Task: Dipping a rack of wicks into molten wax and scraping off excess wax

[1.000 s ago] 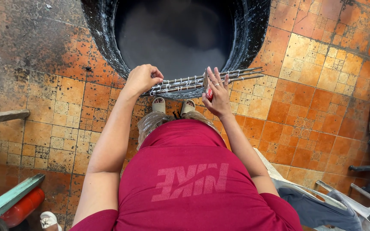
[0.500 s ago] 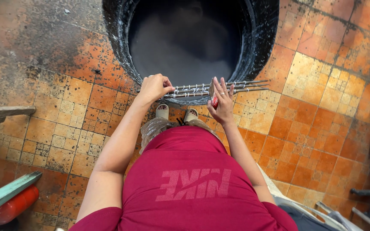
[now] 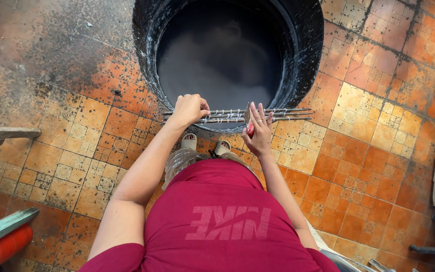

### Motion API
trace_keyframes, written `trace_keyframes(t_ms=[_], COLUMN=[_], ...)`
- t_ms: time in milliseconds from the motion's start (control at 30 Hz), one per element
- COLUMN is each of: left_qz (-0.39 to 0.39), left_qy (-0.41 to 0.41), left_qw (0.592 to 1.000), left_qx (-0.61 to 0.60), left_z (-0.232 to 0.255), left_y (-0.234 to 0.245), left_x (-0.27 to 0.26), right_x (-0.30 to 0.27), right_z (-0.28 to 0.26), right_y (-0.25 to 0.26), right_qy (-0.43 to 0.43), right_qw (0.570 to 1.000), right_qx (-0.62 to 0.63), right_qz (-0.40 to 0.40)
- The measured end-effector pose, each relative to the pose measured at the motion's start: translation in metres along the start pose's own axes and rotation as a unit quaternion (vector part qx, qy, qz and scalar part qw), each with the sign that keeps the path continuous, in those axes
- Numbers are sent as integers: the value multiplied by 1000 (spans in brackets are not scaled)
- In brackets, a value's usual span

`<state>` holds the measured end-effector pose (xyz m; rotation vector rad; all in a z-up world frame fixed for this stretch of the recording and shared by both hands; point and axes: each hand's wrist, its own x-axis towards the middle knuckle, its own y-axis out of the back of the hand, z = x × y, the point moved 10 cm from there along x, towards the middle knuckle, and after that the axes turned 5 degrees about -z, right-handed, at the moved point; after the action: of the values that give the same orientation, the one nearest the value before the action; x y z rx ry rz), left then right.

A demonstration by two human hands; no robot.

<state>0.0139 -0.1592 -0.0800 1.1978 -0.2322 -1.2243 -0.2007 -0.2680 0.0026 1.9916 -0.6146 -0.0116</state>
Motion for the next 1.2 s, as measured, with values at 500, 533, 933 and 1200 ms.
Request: trace_keyframes(t_ms=[500, 533, 933, 1200], left_qz=[-93, -96, -169, -94], left_qy=[-65, -66, -114, -158], left_qw=[993, 992, 979, 983], left_qx=[-36, -37, -27, 4], left_z=[43, 44, 45, 5], left_y=[0, 4, 20, 77], left_x=[27, 27, 51, 145], right_x=[-1, -1, 4, 9], right_z=[2, 4, 8, -8], right_y=[-8, -8, -15, -9], right_qy=[10, 7, -17, -22], right_qw=[998, 998, 999, 996], right_qx=[-55, -56, -34, -12], right_qz=[-7, -9, -28, -91])
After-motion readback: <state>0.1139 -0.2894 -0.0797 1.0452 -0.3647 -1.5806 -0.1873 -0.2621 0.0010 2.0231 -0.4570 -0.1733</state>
